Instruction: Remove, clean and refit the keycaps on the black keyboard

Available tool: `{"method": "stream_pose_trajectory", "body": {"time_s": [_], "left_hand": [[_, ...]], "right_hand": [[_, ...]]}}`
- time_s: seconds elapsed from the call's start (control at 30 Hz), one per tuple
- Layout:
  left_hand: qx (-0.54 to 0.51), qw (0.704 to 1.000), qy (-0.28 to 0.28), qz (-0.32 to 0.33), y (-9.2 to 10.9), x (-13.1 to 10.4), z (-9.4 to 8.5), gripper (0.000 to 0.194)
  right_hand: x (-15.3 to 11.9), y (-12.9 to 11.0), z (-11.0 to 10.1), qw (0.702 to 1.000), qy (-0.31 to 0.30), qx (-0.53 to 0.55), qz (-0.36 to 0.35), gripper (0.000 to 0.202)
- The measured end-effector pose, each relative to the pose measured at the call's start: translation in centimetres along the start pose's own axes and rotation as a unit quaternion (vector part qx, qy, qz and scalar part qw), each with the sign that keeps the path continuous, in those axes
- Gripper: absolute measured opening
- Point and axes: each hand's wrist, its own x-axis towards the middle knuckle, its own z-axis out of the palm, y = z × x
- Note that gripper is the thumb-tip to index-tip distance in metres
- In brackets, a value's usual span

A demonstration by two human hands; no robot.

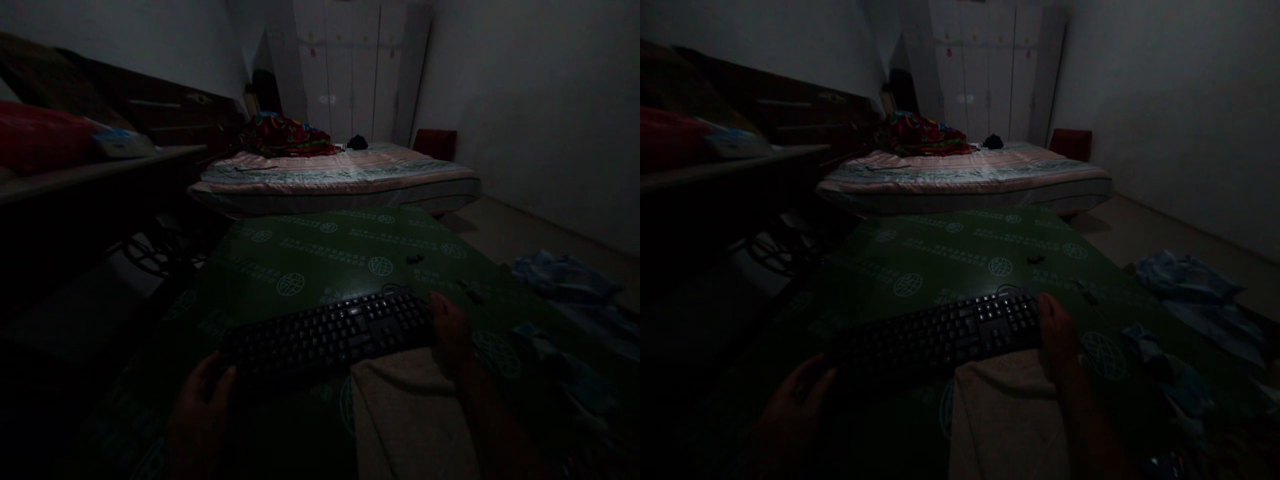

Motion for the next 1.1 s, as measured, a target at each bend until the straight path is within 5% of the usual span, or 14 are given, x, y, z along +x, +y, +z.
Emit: {"method": "stream_pose_trajectory", "body": {"time_s": [1.1], "left_hand": [[0.018, 1.0, 0.018, 0.013, 0.6, -0.4, 0.0, 0.059]], "right_hand": [[0.0, -0.3, -0.1, 1.0, 0.005, -0.01, 0.007, 0.058]]}}
